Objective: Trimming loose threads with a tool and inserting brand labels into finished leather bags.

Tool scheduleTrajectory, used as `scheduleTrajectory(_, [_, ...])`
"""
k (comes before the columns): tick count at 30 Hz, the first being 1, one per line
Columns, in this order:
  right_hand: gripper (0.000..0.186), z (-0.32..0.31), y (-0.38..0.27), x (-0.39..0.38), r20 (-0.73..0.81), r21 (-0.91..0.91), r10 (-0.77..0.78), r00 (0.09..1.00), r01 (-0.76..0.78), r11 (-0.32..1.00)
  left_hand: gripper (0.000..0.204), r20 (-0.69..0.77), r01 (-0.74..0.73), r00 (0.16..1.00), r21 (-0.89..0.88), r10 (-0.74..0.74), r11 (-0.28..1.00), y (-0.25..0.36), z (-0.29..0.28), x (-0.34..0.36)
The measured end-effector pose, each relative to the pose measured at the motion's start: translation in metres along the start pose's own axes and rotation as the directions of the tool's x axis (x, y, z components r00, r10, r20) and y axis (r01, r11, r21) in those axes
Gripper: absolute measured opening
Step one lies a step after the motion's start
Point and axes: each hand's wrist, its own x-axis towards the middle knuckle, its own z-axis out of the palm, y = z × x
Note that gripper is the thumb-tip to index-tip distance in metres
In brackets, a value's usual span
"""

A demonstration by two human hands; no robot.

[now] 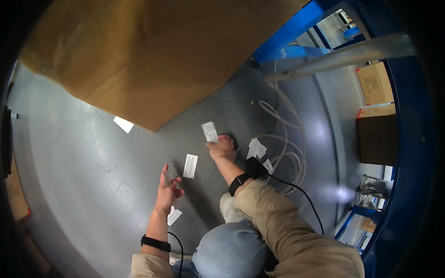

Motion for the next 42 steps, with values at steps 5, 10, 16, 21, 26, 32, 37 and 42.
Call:
scheduleTrajectory(5, [0.048, 0.014, -0.01, -0.012, -0.031, -0.066, -0.026, 0.999, 0.024, 0.998, 0.035, -0.1, -0.007, 0.995, -0.016, 0.005, 1.0, -0.002, -0.011, 0.002])
scheduleTrajectory(10, [0.027, 0.028, 0.004, -0.053, 0.504, 0.742, -0.503, 0.702, -0.054, 0.669, 0.038, -0.188, -0.034, 0.982, -0.132, 0.009, 0.991, 0.01, 0.002, 0.001])
scheduleTrajectory(16, [0.027, 0.003, 0.017, -0.124, 0.724, 0.597, -0.535, 0.437, -0.009, 0.802, 0.034, 0.113, -0.068, 0.989, -0.193, 0.091, 0.979, -0.001, 0.008, 0.007])
scheduleTrajectory(21, [0.034, -0.029, 0.063, -0.09, 0.385, 0.364, -0.624, 0.68, 0.51, 0.78, 0.054, -0.053, -0.025, 0.999, -0.269, 0.011, 0.963, -0.012, -0.001, 0.005])
scheduleTrajectory(26, [0.058, -0.104, 0.169, 0.009, -0.158, -0.205, -0.334, 0.929, 0.3, 0.932, 0.057, -0.141, -0.125, 0.983, -0.055, 0.116, 0.991, 0.001, -0.001, 0.002])
scheduleTrajectory(32, [0.051, -0.113, 0.192, 0.01, 0.048, -0.512, -0.099, 0.994, 0.109, 0.852, 0.013, -0.164, -0.111, 0.982, -0.092, 0.095, 0.99, -0.006, 0.0, 0.006])
scheduleTrajectory(37, [0.037, -0.102, 0.231, 0.025, 0.072, -0.353, -0.291, 0.954, 0.297, 0.887, 0.011, -0.229, -0.121, 0.964, 0.064, 0.133, 0.991, -0.007, 0.007, 0.005])
scheduleTrajectory(42, [0.025, -0.134, 0.201, 0.033, 0.034, 0.062, -0.298, 0.954, 0.295, 0.953, 0.038, -0.226, -0.107, 0.964, 0.148, 0.139, 0.983, -0.013, -0.003, 0.01])
